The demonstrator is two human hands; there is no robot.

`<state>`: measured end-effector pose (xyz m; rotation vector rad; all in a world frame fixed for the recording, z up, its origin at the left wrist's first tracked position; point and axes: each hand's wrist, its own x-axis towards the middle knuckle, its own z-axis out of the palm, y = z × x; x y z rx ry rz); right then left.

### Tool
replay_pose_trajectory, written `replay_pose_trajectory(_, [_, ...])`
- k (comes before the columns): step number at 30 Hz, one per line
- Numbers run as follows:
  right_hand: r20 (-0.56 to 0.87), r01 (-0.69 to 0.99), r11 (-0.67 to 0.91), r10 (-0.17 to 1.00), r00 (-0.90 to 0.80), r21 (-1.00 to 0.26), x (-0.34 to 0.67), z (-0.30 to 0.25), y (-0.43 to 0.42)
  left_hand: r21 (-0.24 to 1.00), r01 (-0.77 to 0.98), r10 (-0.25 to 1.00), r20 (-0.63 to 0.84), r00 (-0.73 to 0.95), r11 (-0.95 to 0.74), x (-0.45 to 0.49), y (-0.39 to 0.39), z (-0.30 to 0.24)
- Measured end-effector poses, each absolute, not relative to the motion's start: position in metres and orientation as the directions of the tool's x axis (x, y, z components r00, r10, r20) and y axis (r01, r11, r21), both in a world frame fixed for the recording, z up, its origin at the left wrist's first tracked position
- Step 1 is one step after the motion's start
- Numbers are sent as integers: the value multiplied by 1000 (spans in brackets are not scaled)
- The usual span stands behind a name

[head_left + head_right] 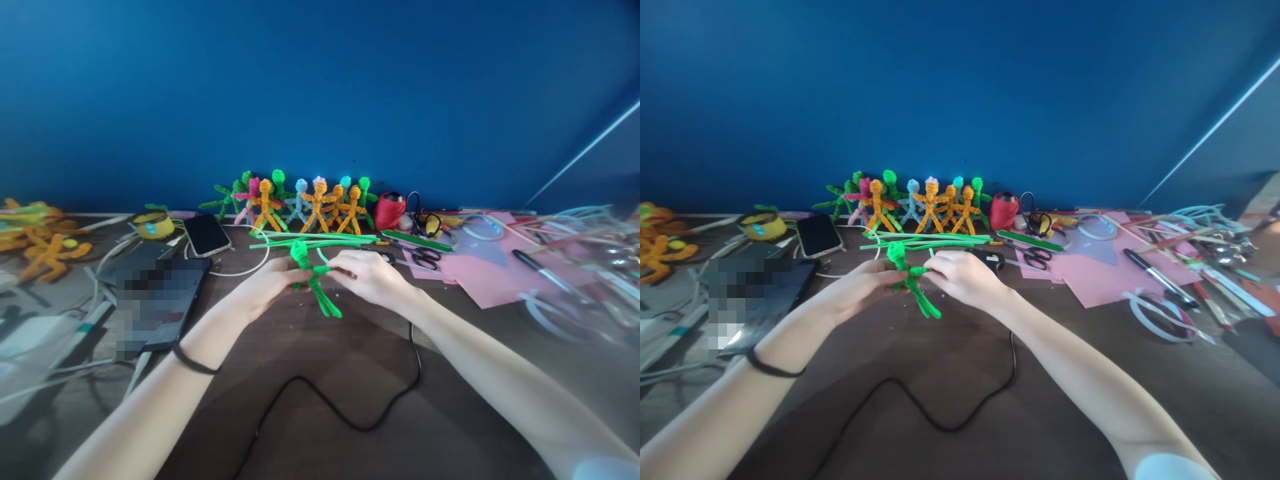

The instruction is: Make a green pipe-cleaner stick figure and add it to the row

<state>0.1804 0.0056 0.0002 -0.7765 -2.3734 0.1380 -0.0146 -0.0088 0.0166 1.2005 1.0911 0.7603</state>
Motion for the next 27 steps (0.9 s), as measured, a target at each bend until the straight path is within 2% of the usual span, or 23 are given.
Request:
replay_pose_trajectory(3, [469, 506, 760, 650, -598, -408, 179, 1, 5, 971, 207, 920, -189, 345, 122, -15, -8, 16])
replay_pose_trajectory(7, [327, 493, 604, 777, -538, -626, 177, 1, 3, 950, 311, 937, -83, 340, -29, -15, -9, 16])
replay_pose_trajectory(11, [210, 465, 482, 827, -522, -743, 176, 2, 2, 939, 331, 939, -27, 342, -93, -11, -10, 17])
replay_pose_trajectory(14, [206, 464, 475, 830, -518, -747, 176, 2, 2, 945, 307, 938, -4, 347, -110, -9, -12, 17])
replay_pose_trajectory(20, [366, 558, 629, 774, -517, -541, 175, 2, -1, 947, 317, 943, -62, 327, -48, -6, -13, 14])
replay_pose_trajectory(22, [385, 558, 655, 753, -533, -510, 173, 2, -2, 944, 328, 944, -86, 320, -25, -5, -14, 13])
replay_pose_trajectory(24, [362, 547, 622, 778, -513, -561, 172, 2, -3, 932, 359, 948, -74, 309, -44, -5, -14, 13])
replay_pose_trajectory(26, [247, 479, 494, 837, -488, -726, 172, 4, -2, 918, 378, 950, -8, 313, -117, -6, -14, 13])
replay_pose_trajectory(27, [147, 414, 381, 857, -494, -827, 171, 5, -2, 912, 376, 945, 34, 326, -162, -6, -14, 14])
